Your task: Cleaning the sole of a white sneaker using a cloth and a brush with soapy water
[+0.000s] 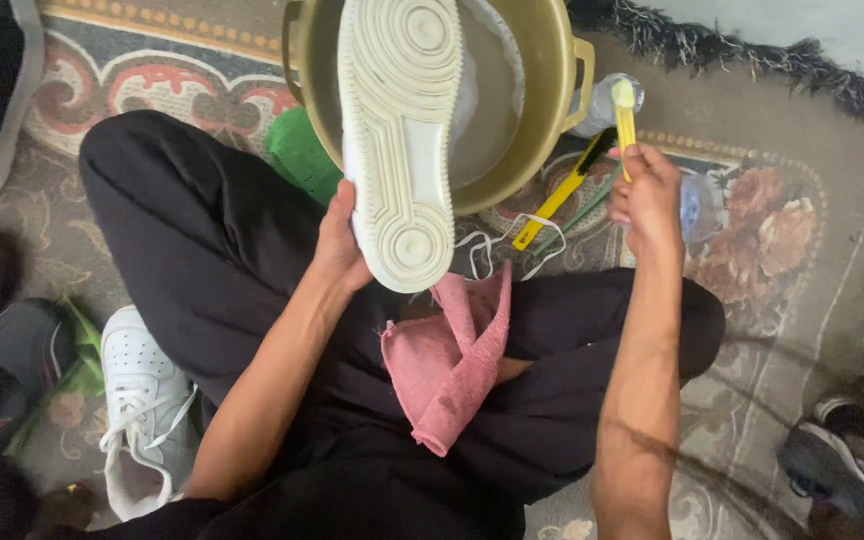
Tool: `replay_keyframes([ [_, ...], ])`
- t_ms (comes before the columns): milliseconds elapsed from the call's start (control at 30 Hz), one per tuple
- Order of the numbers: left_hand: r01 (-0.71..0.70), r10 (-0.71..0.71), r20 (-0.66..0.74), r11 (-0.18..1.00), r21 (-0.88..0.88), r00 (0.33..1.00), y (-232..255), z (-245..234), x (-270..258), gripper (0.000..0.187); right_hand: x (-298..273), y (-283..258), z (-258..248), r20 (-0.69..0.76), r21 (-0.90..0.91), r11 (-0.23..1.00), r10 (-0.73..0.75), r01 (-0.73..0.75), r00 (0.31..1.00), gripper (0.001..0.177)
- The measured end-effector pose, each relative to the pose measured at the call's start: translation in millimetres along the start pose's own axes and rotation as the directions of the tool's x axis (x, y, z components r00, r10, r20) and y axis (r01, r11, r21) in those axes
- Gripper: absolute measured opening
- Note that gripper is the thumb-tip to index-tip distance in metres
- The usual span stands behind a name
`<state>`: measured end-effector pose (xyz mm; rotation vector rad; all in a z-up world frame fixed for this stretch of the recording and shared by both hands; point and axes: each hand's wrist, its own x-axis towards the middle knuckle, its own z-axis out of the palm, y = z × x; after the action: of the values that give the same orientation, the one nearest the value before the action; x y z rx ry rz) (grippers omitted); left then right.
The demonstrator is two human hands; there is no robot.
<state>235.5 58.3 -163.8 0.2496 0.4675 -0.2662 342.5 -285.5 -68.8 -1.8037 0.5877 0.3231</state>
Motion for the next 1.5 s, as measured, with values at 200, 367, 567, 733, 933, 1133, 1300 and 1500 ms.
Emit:
replay_keyframes([
  [200, -0.037, 0.038, 0.018, 0.999, -0.02, 0.999, 0, 10, -4, 0.04, 5, -34, -3, -0.026, -0.768, 0.582, -0.444, 0.266, 0.896, 0.013],
  [367, -0.053, 0.053, 0.019, 0.999, 0.004, 0.998, 2, 6, -3, 0.041, 68, -38, -2, 0.02, -0.967, 0.227, -0.394, 0.119, 0.919, 0.014],
  [567, 0.088, -0.083, 0.107, 0.995, -0.048, 0.991, 10, 3, -3, 0.071, 64, -47, 10, 0.105, -0.911, 0.39, -0.096, 0.135, 0.99, 0.016],
  [733, 0.091, -0.086, 0.09, 0.994, -0.055, 0.992, 9, 3, -2, 0.067, 25, -50, 5, 0.021, -0.758, 0.647, -0.105, 0.085, 0.994, 0.023],
  [933, 0.066, -0.067, -0.012, 0.995, -0.069, 0.998, -1, -11, 5, 0.053, 46, 21, -17, -0.129, -0.442, 0.895, -0.134, 0.064, 0.983, 0.029],
  [1133, 0.072, -0.072, -0.014, 0.997, -0.038, 0.997, 1, -12, 8, 0.059, 3, 12, 25, -0.155, 0.081, 0.996, -0.03, 0.043, 0.987, 0.021],
  [1300, 0.061, -0.061, -0.008, 0.998, -0.026, 0.998, 3, -3, 6, 0.058, -13, 5, 35, -0.087, 0.255, 0.967, -0.001, 0.023, 0.996, 0.018],
  [1500, 0.038, -0.038, -0.018, 0.999, -0.004, 0.999, -2, -6, 3, 0.053, 1, 28, 30, -0.076, 0.303, 0.95, -0.059, 0.079, 0.995, 0.023],
])
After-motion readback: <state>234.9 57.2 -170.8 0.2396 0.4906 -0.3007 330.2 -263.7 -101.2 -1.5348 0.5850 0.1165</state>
